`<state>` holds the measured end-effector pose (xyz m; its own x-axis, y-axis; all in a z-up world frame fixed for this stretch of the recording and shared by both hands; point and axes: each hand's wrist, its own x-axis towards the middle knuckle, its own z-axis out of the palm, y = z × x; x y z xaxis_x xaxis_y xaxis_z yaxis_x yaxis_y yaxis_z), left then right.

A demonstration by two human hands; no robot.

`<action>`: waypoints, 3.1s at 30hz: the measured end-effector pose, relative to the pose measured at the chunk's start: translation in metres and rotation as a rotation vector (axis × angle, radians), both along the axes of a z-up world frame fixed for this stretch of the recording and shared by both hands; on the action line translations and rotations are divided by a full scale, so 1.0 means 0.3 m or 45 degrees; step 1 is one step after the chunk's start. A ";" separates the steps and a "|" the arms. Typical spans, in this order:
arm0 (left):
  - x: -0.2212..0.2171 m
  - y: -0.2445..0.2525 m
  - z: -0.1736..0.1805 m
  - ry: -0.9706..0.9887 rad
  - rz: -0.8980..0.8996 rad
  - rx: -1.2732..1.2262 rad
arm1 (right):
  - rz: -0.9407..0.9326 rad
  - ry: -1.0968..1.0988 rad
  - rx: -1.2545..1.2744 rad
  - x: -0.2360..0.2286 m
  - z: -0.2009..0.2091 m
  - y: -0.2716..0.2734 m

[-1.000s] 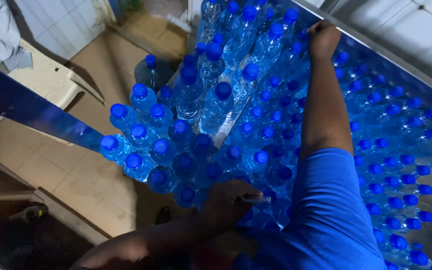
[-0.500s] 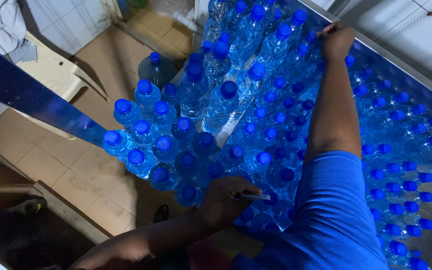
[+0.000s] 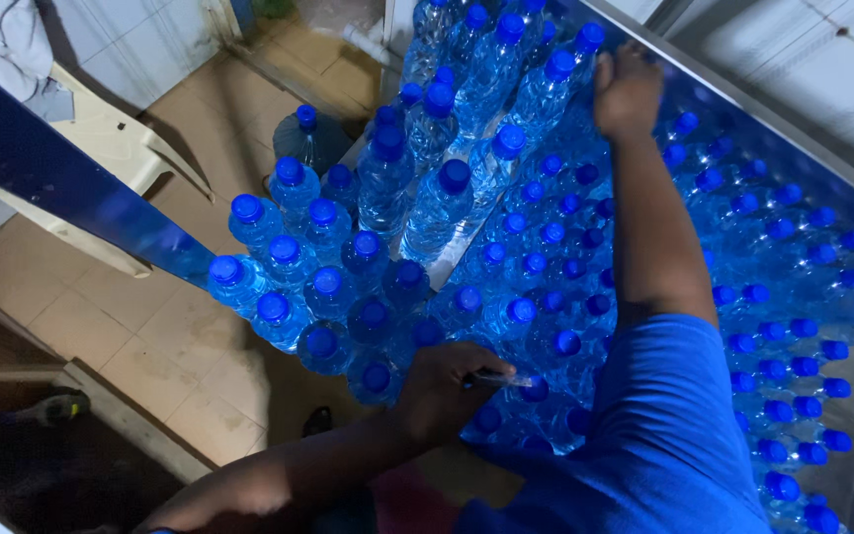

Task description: The person applies small labels to the caps of numerous blue-capped water bottles arranged on a metal table. The person picks labels from a small stack and places them on the bottle caps one at a time.

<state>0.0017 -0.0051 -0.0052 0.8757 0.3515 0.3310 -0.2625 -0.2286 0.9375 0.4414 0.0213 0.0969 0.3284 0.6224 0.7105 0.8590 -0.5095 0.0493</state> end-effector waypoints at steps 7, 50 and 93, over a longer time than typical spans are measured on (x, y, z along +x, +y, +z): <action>0.004 0.007 0.018 0.015 -0.015 0.017 | -0.484 0.511 -0.630 -0.091 -0.012 0.027; -0.277 0.077 0.059 0.633 -0.740 -0.436 | -0.191 1.428 1.188 -1.830 -0.247 -0.666; 0.185 -1.169 0.091 0.734 -0.444 -0.483 | -0.512 1.234 0.839 -1.225 -0.184 -2.252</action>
<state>0.0572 -0.3558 0.0220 0.9540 0.0219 -0.2991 0.2932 0.1420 0.9454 0.0738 -0.6542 0.0418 0.9779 -0.0280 0.2070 0.1749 -0.4317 -0.8849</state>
